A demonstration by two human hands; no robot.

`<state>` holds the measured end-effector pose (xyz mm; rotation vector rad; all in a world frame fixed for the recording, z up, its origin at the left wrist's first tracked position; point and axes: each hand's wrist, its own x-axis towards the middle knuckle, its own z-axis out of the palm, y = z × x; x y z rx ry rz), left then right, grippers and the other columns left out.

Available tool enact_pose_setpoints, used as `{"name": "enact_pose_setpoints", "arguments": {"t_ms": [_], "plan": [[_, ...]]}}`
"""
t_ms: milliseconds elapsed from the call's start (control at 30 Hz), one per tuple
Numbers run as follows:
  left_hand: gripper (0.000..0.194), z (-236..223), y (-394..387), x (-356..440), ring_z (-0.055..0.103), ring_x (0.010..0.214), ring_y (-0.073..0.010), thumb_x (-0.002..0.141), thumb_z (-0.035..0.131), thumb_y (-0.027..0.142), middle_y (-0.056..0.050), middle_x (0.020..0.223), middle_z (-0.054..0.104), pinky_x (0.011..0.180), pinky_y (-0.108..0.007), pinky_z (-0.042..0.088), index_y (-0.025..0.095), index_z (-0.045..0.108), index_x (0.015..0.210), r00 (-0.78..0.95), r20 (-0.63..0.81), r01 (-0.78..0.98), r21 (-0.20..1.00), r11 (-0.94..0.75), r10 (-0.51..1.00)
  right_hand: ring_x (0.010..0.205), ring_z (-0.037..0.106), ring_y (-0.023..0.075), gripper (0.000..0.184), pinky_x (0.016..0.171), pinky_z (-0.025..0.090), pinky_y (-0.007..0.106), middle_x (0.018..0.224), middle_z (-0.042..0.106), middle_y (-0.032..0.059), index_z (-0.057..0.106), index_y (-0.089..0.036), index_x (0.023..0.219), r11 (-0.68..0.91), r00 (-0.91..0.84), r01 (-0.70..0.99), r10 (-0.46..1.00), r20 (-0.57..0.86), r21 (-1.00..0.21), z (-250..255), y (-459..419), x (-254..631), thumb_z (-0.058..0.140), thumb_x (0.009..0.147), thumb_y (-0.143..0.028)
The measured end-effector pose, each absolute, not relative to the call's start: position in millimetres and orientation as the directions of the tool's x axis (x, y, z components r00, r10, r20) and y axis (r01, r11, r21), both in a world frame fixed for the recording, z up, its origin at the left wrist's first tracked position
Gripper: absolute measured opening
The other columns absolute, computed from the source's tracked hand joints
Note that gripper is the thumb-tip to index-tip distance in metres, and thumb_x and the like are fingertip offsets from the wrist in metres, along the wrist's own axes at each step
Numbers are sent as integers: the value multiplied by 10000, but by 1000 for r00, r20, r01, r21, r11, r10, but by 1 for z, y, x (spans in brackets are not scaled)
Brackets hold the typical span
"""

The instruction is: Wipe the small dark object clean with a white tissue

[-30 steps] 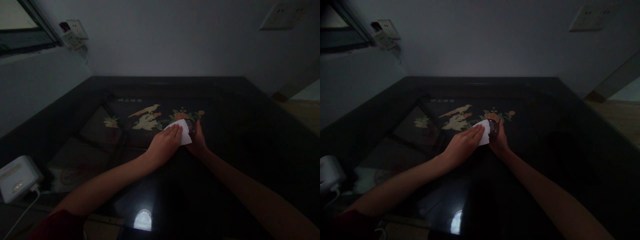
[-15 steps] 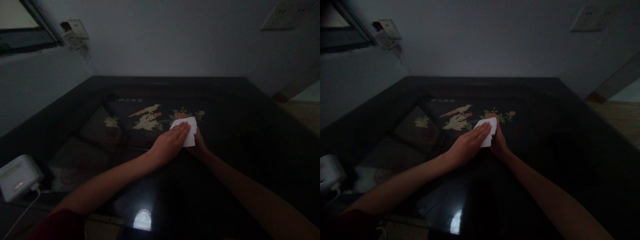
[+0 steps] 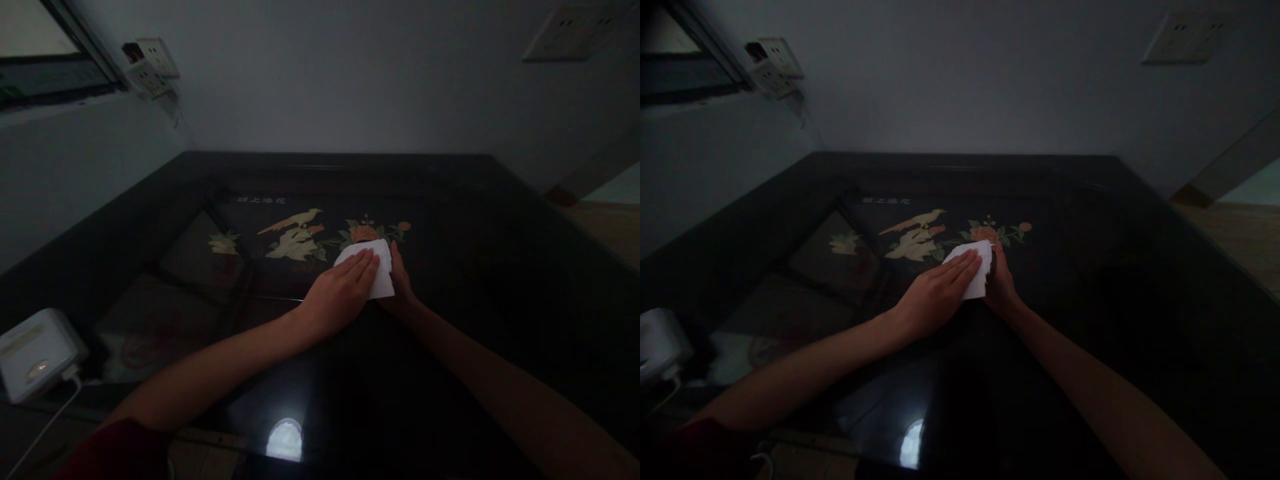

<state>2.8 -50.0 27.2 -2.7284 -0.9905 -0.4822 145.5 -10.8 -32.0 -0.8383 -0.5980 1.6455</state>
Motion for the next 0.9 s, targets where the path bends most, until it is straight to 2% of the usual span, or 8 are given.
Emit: {"name": "enact_pose_setpoints", "arguments": {"t_ms": [167, 267, 467, 600, 733, 900], "plan": [[488, 19, -35, -2, 351, 1382, -202, 904, 422, 114, -169, 1460, 417, 1132, -340, 362, 35, 380, 1383, 707, 388, 633, 27, -774, 592, 1141, 610, 216, 385, 963, 507, 370, 1053, 733, 41, 680, -249, 983, -215, -104, -670, 975, -197, -711, -30, -11, 140, 472, 857, -548], [502, 20, -29, -4, 333, 1393, -205, 901, 436, 132, -179, 1466, 404, 1133, -365, 360, 58, 371, 1394, 690, 368, 644, 83, -761, 624, 1186, 579, 202, 356, 1000, 478, 379, 1096, 719, 15, 666, -275, 1020, -217, -117, -667, 975, -188, -712, -30, -10, 140, 484, 855, -532], [483, 31, -26, -7, 466, 1311, -235, 897, 457, 143, -166, 1421, 475, 1057, -379, 445, 87, 418, 1375, 613, 303, 709, 197, -677, 730, 1146, 607, 225, 361, 973, 490, 407, 995, 743, 6, 678, -290, 973, -246, -174, -667, 969, -174, -703, -30, -9, 142, 469, 843, -554], [464, 36, -27, -8, 534, 1244, -256, 897, 466, 162, -171, 1387, 512, 1003, -400, 490, 83, 450, 1353, 583, 267, 741, 212, -637, 767, 1131, 614, 234, 387, 947, 502, 404, 944, 748, 12, 683, -277, 921, -272, -179, -652, 962, -205, -708, -29, -8, 143, 454, 841, -578], [466, 33, -27, -8, 513, 1264, -259, 887, 473, 148, -179, 1383, 513, 1021, -404, 475, 71, 451, 1346, 600, 296, 723, 197, -662, 743, 1111, 620, 214, 379, 933, 504, 368, 948, 744, -3, 675, -280, 962, -264, -162, -641, 964, -210, -721, -32, -7, 143, 492, 825, -582], [470, 29, -26, -8, 440, 1332, -197, 911, 420, 138, -140, 1417, 488, 1097, -366, 403, 107, 407, 1379, 660, 375, 596, 265, -758, 651, 1066, 639, 186, 323, 911, 504, 313, 924, 742, -35, 667, -277, 936, -202, -93, -622, 978, -185, -756, -35, -13, 137, 563, 799, -550]]}}
